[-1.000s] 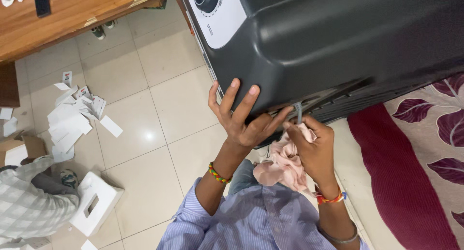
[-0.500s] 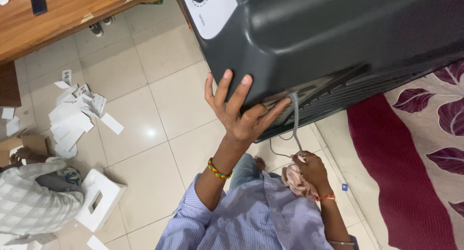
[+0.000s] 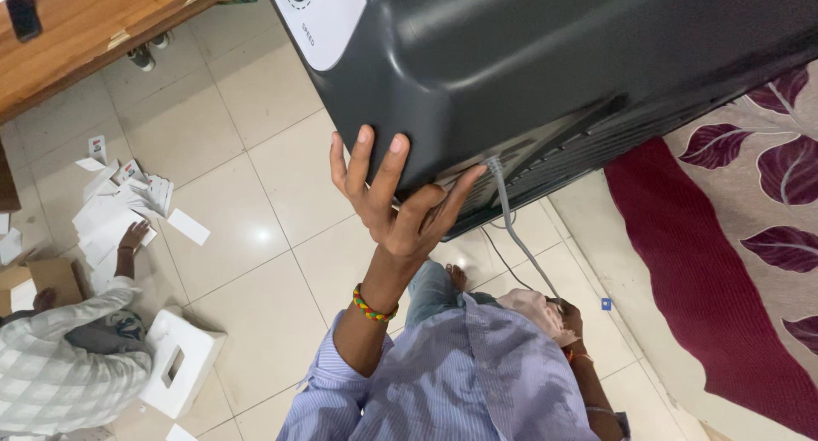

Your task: The person wipes the top, sides, and front of a Westel Thunder-24 commercial cooler using a pink cloth. They clean around the control knobs, the brand label, and the lower vents while sitting on the floor.

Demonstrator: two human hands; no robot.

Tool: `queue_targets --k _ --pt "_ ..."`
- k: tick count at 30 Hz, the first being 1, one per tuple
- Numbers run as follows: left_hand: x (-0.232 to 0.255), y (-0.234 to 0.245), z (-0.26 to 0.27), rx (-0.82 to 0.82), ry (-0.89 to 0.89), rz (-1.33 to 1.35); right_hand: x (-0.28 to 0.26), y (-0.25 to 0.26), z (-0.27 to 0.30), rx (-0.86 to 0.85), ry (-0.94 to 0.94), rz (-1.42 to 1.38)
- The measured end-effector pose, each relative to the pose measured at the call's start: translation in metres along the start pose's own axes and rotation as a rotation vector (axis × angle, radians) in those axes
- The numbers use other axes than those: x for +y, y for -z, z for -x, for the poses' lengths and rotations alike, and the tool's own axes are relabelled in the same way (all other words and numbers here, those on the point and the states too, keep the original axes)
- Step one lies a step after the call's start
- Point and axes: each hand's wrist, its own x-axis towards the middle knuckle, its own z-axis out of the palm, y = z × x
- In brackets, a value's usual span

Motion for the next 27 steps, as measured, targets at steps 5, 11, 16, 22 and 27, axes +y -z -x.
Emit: queue_targets --k 5,11,16,22,27 --pt "0.004 0.001 0.000 -0.005 0.035 -0.006 -0.004 0.003 -0.009 -0.012 0.106 -0.300" --pt "0.005 0.001 0.000 -0.006 0.051 0.001 -0.036 0.012 -0.027 0.232 0.156 -0.090" --pt "0.004 0.000 0.001 0.009 0.034 -0.008 -0.108 0.021 -0.017 0.304 0.370 -0.173" --pt "-0.001 -0.001 0.001 0.006 0.011 -0.016 -0.223 0.069 0.019 0.408 0.762 -0.313" --pt "0.001 -0.001 0.001 0.001 0.017 -0.032 -0.296 0.081 0.096 0.416 1.341 -0.284"
